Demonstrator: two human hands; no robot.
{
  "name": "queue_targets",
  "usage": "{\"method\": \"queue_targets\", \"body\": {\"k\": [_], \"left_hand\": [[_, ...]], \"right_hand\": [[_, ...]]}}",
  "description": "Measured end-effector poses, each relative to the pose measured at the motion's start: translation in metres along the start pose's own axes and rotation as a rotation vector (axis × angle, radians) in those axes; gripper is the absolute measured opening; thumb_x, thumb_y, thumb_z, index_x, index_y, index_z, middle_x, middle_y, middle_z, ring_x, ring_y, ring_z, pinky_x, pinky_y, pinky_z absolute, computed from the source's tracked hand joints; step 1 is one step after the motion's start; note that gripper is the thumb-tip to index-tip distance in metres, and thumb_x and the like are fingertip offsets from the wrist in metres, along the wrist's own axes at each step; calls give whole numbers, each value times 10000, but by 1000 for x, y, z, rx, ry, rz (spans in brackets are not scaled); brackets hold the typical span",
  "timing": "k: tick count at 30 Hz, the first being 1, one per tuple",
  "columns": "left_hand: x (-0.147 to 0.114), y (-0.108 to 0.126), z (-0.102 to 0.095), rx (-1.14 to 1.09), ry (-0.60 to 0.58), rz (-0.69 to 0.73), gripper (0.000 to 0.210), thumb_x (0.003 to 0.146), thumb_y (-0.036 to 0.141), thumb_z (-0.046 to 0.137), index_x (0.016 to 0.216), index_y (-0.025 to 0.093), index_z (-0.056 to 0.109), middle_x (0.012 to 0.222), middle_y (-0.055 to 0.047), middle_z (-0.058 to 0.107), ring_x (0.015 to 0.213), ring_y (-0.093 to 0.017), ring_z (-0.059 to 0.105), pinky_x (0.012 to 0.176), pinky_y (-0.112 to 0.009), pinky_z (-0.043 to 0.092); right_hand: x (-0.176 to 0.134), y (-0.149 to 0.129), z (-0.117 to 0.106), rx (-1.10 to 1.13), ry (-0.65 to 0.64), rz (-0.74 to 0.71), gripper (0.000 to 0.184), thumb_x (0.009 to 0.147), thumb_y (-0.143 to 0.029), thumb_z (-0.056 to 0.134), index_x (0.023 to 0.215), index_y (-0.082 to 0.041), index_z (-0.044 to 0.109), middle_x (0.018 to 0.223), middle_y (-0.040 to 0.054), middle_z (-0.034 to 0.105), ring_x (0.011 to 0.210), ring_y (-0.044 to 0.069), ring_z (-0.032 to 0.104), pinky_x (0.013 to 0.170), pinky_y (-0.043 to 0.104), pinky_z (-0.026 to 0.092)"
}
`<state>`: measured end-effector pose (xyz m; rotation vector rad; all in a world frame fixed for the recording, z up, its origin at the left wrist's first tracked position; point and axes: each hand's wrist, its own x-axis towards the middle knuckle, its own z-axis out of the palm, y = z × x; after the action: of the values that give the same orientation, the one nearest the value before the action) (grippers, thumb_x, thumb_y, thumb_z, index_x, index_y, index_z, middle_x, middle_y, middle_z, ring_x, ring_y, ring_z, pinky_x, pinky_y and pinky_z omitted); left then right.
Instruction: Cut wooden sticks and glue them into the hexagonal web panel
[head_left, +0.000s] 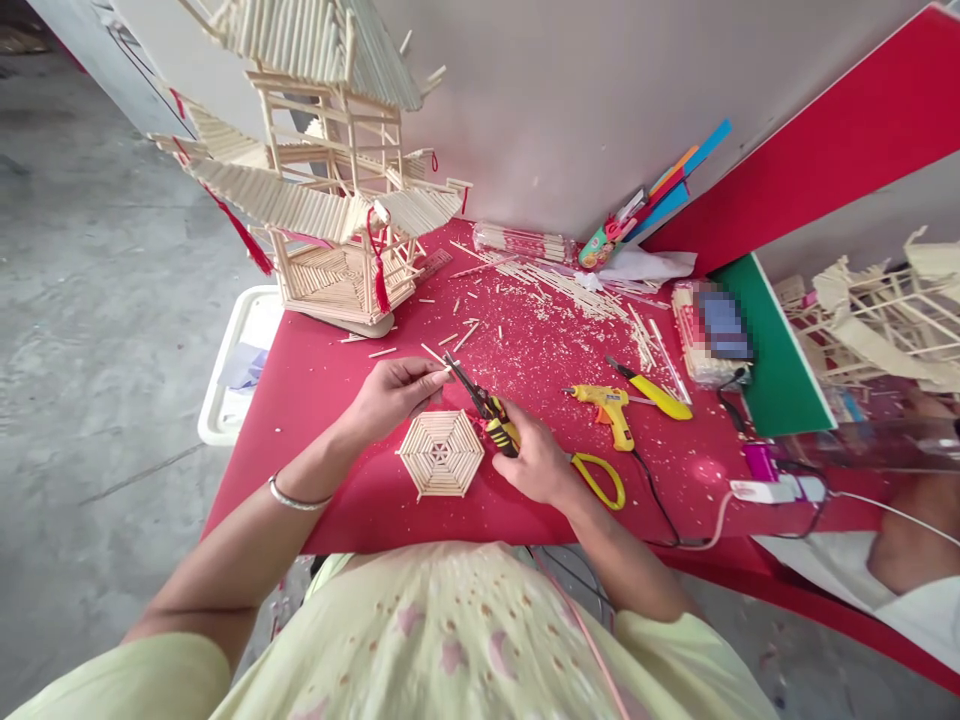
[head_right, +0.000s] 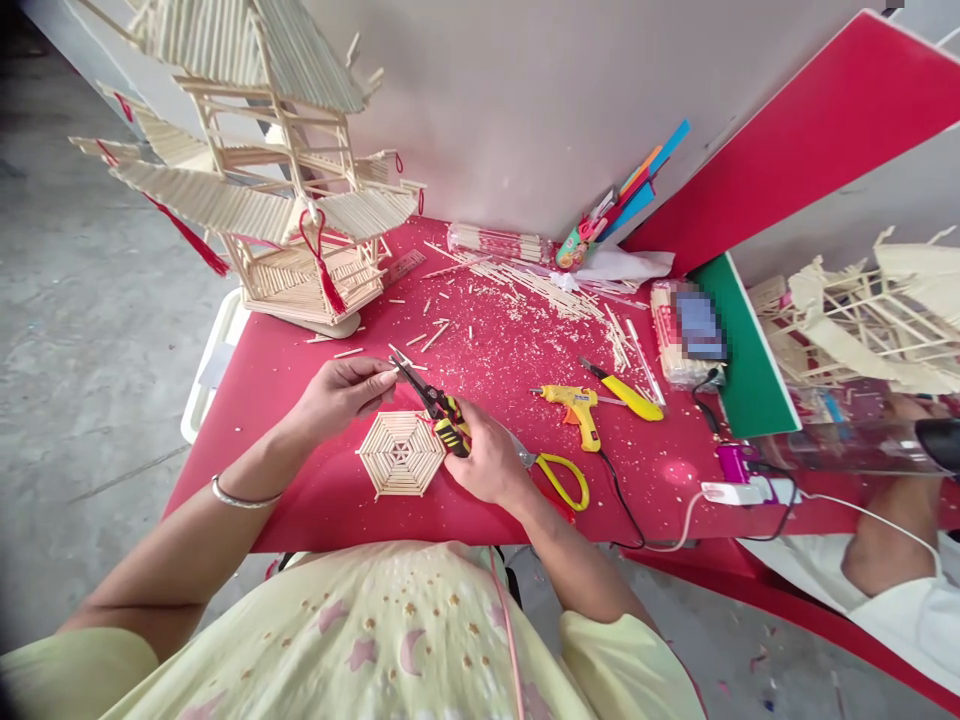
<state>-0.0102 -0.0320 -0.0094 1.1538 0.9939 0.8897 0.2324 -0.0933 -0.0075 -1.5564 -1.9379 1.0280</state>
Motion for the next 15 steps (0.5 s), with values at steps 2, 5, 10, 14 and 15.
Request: {"method": "queue_targets", "body": {"k": [2,5,10,14,15], "left_hand": [[0,0,-1,31,8,37,440,833,559,774,764,130,705,513,26,502,436,-45,379,429,-196,277],[4,-3,-6,62,29,104,423,841,545,767,748,136,711,530,4,567,416,-57,430,422,-207,316],[14,-18,-15,95,36,64,407,845,531,759,736,140,722,560,-25,641,435,-86,531,424,-203,349],[18,-29,-24,309,84,159,318,868,476,748,874,164,807,808,-86,763,691,-153,669,578,-234,476],[19,-31,-26,384,119,222,282,865,453,756,901,181,823,851,-84,763,742,-159,667,633,-245,493]], "right_hand": [[-2,0,-1,57,20,53,617,701,-127,599,1307,-243,584,1054,25,698,921,211,652,854,337,508],[-8,1,-1,343,-137,130,562,673,-161,610,1230,-242,615,851,-22,606,720,152,551,690,287,466],[0,7,-12,688,-342,89,666,699,-306,606,1359,-231,551,908,26,607,736,173,565,689,347,513],[42,23,-29,-86,-10,201,537,779,-326,619,1306,-220,606,920,70,680,788,245,632,696,379,520],[54,28,-31,-289,40,227,559,775,-330,652,1316,-196,606,978,110,697,853,285,653,733,409,528]]}}
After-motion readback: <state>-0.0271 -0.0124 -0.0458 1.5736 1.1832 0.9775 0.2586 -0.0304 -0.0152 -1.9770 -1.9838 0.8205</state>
